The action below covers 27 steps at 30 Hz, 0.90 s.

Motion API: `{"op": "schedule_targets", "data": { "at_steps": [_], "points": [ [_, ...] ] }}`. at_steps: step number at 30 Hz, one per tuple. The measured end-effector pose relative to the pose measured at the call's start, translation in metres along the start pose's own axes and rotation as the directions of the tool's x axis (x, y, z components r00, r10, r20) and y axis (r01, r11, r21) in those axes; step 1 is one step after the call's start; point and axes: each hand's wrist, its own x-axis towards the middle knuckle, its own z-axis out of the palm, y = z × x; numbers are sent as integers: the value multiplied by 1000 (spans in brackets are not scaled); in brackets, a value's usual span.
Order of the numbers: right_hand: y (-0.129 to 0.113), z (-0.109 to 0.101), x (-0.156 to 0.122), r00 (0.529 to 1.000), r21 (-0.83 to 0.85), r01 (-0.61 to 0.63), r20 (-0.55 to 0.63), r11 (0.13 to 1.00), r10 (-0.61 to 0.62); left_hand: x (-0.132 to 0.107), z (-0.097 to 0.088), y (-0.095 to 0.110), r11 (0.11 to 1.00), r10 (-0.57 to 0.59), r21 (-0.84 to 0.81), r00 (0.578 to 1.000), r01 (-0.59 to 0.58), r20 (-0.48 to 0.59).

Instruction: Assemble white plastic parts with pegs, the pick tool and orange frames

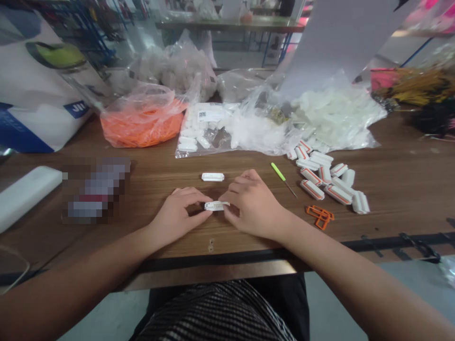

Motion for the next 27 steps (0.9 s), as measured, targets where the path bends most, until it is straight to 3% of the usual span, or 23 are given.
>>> {"op": "schedule_targets", "data": {
  "at_steps": [5, 8, 13, 16, 18, 21, 23, 27],
  "points": [
    [-3, 5, -3, 999, -65, 42, 13, 997, -41, 0, -1, 1, 1000, 1, 8, 1000, -1, -1],
    [-5, 6, 1, 1000, -21, -7, 17, 1000, 7, 0, 0, -1, 1000, 17, 4, 1000, -17, -4],
    [3, 0, 2, 990, 229, -125, 85, 965, 108, 0, -1, -5, 999, 33, 1, 999, -33, -6],
    [21, -11, -13, 946, 405, -322, 115, 856, 302, 0, -1, -5, 1000, 15, 19, 1000, -15, 4],
    [33, -20, -27, 897, 359, -440, 147, 823, 416, 0, 0, -6, 1000, 14, 28, 1000, -14, 3],
    [46, -32, -46, 855, 150, -492, 269, 858, 443, 0, 0, -7, 999, 26, 26, 1000, -26, -6],
    [49, -37, -56, 854, 92, -462, 317, 882, 413, 1, 0, -7, 999, 34, 19, 999, -33, -10],
    [49, -38, -67, 899, 74, -349, 308, 934, 311, 1, 0, -7, 999, 36, 16, 999, -36, -8]
  ]
}}
